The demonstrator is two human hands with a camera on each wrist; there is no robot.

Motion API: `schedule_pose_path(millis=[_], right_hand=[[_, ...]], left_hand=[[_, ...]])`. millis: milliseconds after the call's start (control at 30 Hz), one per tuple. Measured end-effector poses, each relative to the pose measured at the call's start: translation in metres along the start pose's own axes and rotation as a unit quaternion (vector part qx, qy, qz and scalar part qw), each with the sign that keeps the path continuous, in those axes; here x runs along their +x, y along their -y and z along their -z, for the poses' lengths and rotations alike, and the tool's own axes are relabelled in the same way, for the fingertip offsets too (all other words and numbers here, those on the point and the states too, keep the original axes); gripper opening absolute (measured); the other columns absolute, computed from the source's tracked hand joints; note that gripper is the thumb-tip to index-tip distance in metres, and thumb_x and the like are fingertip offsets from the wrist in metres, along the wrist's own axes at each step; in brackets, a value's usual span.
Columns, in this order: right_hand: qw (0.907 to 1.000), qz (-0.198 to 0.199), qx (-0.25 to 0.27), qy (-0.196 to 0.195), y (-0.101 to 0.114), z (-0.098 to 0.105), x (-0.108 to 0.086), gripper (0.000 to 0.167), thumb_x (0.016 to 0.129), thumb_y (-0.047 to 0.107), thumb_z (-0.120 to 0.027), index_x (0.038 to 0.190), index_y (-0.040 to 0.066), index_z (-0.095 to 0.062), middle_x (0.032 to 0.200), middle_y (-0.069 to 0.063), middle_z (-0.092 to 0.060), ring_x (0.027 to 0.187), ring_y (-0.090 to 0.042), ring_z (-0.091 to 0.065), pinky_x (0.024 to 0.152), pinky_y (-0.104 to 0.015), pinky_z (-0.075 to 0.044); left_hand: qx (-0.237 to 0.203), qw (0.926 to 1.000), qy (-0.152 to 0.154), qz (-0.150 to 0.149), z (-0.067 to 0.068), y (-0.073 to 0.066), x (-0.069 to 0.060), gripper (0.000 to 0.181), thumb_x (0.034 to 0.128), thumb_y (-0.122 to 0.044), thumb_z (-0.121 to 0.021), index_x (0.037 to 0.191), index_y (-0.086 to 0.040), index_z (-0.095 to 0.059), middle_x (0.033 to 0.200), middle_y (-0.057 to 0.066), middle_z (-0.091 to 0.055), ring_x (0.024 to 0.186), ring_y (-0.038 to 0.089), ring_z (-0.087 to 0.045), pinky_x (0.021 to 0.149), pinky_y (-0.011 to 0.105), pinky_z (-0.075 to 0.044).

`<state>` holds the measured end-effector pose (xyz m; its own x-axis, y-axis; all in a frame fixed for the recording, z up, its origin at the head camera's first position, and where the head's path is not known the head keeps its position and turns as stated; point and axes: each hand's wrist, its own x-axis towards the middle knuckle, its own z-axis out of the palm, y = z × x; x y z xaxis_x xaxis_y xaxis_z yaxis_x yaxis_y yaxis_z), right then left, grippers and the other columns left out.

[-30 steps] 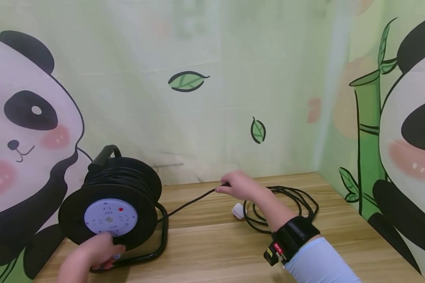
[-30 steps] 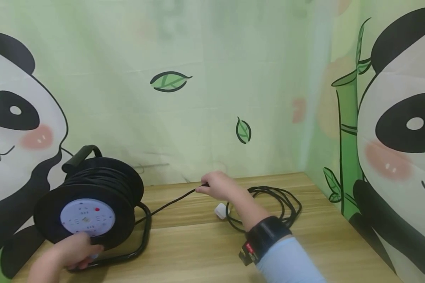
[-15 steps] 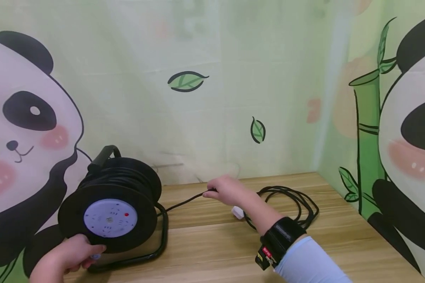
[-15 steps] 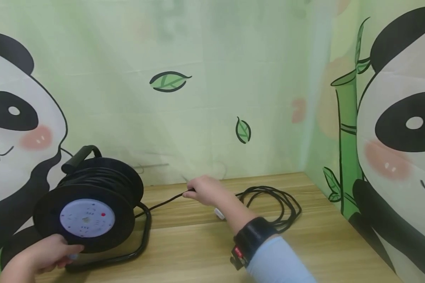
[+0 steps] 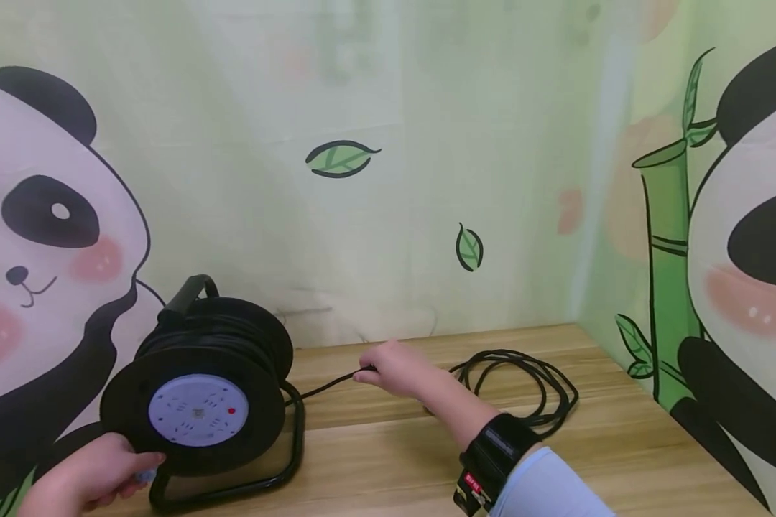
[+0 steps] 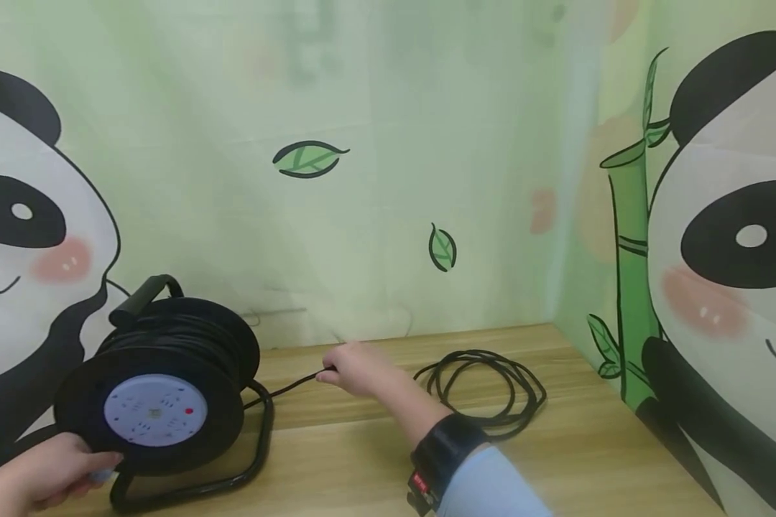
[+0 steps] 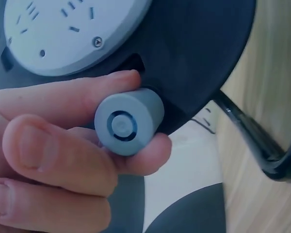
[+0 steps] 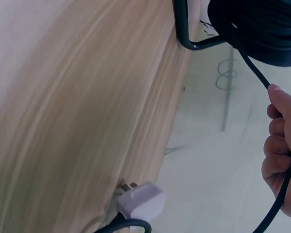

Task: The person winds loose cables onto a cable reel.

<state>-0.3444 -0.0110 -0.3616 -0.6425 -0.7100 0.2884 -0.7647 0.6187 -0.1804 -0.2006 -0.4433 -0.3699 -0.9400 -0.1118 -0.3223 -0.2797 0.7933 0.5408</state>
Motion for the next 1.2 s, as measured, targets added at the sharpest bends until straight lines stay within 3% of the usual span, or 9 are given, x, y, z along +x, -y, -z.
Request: schedule_pose_path(millis=[200,400,733,867,1033,1200], right_hand=[[0.9996,0.006,-0.026,0.007,0.014,-0.012,0.006,0.030,0.104,0.033,-0.060,0.078,0.019,-0.054,0.063,0.010,-0.045,0.057,-0.006,-0.043,0.057,-0.024,-0.038],[0.9992,-0.013,-0.036,0.001,0.032,-0.018,0.016,0.026,0.106,0.033,-0.056,0.084,0.020,-0.057,0.068,0.010,-0.051,0.062,-0.008,-0.049,0.057,-0.027,-0.041],[0.9974,0.013,-0.070,0.002,0.058,-0.043,0.030,0.027,0.105,0.033,-0.058,0.082,0.019,-0.059,0.068,0.011,-0.051,0.064,-0.007,-0.051,0.061,-0.025,-0.042],[0.9978,0.002,-0.065,0.015,0.064,-0.047,0.032,0.026,0.105,0.035,-0.057,0.084,0.020,-0.061,0.066,0.011,-0.050,0.063,-0.007,-0.051,0.057,-0.025,-0.041],[0.9983,-0.016,-0.053,0.019,0.065,-0.047,0.032,0.025,0.106,0.035,-0.057,0.085,0.020,-0.061,0.066,0.010,-0.051,0.063,-0.007,-0.051,0.054,-0.026,-0.039],[0.9986,-0.026,-0.042,0.020,0.065,-0.048,0.030,0.027,0.105,0.035,-0.058,0.083,0.019,-0.061,0.064,0.009,-0.050,0.060,-0.008,-0.050,0.052,-0.026,-0.038]], left_hand=[[-0.012,0.9995,-0.029,-0.001,0.010,0.003,-0.011,0.044,0.1016,-0.032,-0.060,0.066,-0.005,-0.066,0.058,0.001,-0.055,0.045,0.010,-0.040,0.054,0.028,-0.037],[-0.035,0.9982,-0.049,-0.007,0.023,0.004,-0.015,0.048,0.1054,-0.037,-0.053,0.072,-0.005,-0.068,0.059,0.001,-0.055,0.048,0.013,-0.048,0.059,0.032,-0.039],[-0.090,0.9922,-0.085,0.013,0.029,-0.002,-0.032,0.072,0.1039,-0.062,-0.037,0.067,-0.007,-0.063,0.060,0.003,-0.056,0.054,0.019,-0.054,0.062,0.035,-0.041],[-0.072,0.9935,-0.088,0.005,0.028,-0.008,-0.035,0.074,0.0994,-0.070,-0.040,0.066,-0.007,-0.061,0.059,0.004,-0.056,0.055,0.021,-0.055,0.061,0.035,-0.040],[-0.022,0.9945,-0.101,-0.016,0.029,-0.011,-0.035,0.070,0.1044,-0.059,-0.040,0.063,-0.006,-0.060,0.056,0.004,-0.055,0.055,0.022,-0.056,0.063,0.035,-0.040],[-0.007,0.9937,-0.111,-0.017,0.030,-0.010,-0.033,0.071,0.1049,-0.059,-0.035,0.064,-0.007,-0.061,0.057,0.004,-0.055,0.056,0.022,-0.056,0.067,0.036,-0.040]])
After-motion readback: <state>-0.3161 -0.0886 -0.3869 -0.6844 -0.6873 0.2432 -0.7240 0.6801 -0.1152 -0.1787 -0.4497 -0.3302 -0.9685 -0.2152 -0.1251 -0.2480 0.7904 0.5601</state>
